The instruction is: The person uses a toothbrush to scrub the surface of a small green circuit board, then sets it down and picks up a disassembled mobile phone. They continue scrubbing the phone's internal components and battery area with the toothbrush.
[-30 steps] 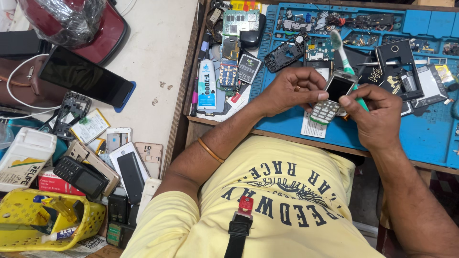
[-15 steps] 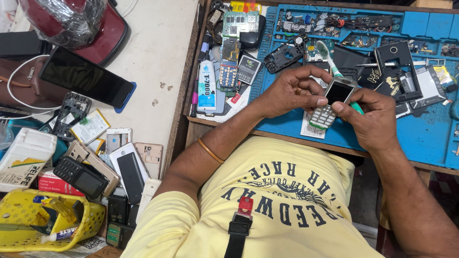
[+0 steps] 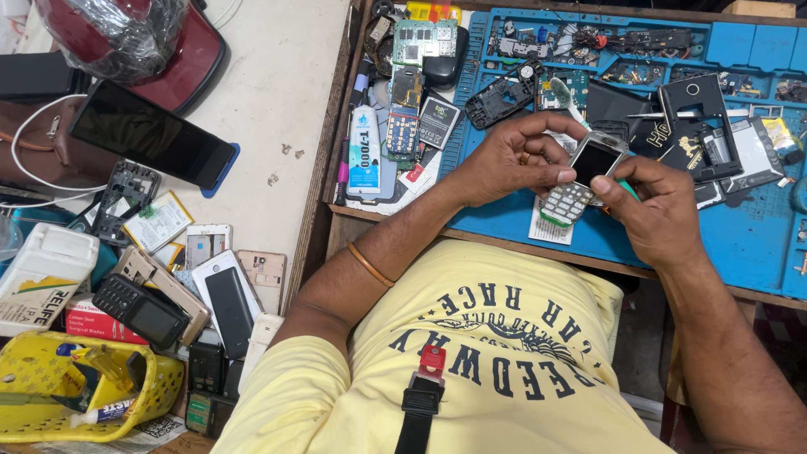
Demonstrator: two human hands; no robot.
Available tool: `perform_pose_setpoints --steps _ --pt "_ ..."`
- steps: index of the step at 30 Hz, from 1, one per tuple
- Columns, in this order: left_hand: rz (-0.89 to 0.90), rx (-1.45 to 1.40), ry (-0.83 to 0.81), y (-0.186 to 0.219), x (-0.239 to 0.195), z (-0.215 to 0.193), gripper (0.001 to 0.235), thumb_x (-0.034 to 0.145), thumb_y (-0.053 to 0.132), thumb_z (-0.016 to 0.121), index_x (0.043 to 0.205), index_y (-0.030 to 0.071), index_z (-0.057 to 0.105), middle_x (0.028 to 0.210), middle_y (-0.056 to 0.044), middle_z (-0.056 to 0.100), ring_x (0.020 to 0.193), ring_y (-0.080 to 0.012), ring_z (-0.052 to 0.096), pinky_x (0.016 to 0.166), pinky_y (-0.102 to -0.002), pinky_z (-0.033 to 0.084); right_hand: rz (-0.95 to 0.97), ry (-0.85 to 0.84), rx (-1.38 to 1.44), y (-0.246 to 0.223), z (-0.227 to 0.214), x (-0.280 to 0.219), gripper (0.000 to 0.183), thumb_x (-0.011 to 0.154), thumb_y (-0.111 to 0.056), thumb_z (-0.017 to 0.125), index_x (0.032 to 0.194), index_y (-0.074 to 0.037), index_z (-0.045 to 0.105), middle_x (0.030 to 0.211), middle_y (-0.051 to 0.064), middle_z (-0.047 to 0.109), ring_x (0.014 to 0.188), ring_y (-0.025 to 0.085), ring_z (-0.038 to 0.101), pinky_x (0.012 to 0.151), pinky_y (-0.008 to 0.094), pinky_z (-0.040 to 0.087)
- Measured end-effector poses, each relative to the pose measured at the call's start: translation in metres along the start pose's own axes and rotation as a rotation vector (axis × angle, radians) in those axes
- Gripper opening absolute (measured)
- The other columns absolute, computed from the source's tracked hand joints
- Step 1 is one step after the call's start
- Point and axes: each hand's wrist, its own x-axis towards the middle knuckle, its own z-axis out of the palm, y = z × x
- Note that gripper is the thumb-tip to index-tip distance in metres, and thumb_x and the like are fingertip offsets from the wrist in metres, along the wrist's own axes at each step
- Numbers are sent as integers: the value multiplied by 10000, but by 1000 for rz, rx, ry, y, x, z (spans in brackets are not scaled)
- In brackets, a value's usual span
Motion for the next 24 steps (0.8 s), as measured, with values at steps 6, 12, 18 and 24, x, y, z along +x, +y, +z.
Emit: perform_pose_setpoints --steps 6,12,18,24 --pt "10 30 3 3 0 0 584 975 116 808 1488 91 531 1002 -47 754 867 -91 736 717 -247 629 -11 9 -29 -3 -1 0 130 985 -119 753 980 -12 678 844 5 644 735 49 584 631 212 453" --pt "61 21 -78 6 -2 3 721 1004 102 785 1605 180 393 926 -7 694 820 -67 684 701 -248 621 -41 31 -107 -2 0 0 127 1001 -100 762 965 -8 683 773 12 635 716 45 552 621 217 424" --pt "55 61 -107 5 -2 5 704 1010 44 790 1609 161 438 843 10 618 772 -43 667 714 -250 617 -57 29 -127 0 0 0 155 993 -116 771 921 -16 677 812 17 649 722 48 582 627 217 446" --pt "58 84 -139 7 -2 5 783 934 -52 828 1585 158 445 928 10 631 865 -56 706 793 -223 598 -74 6 -93 0 0 0 177 995 -139 772 905 -15 684 807 21 652 718 55 576 628 221 442"
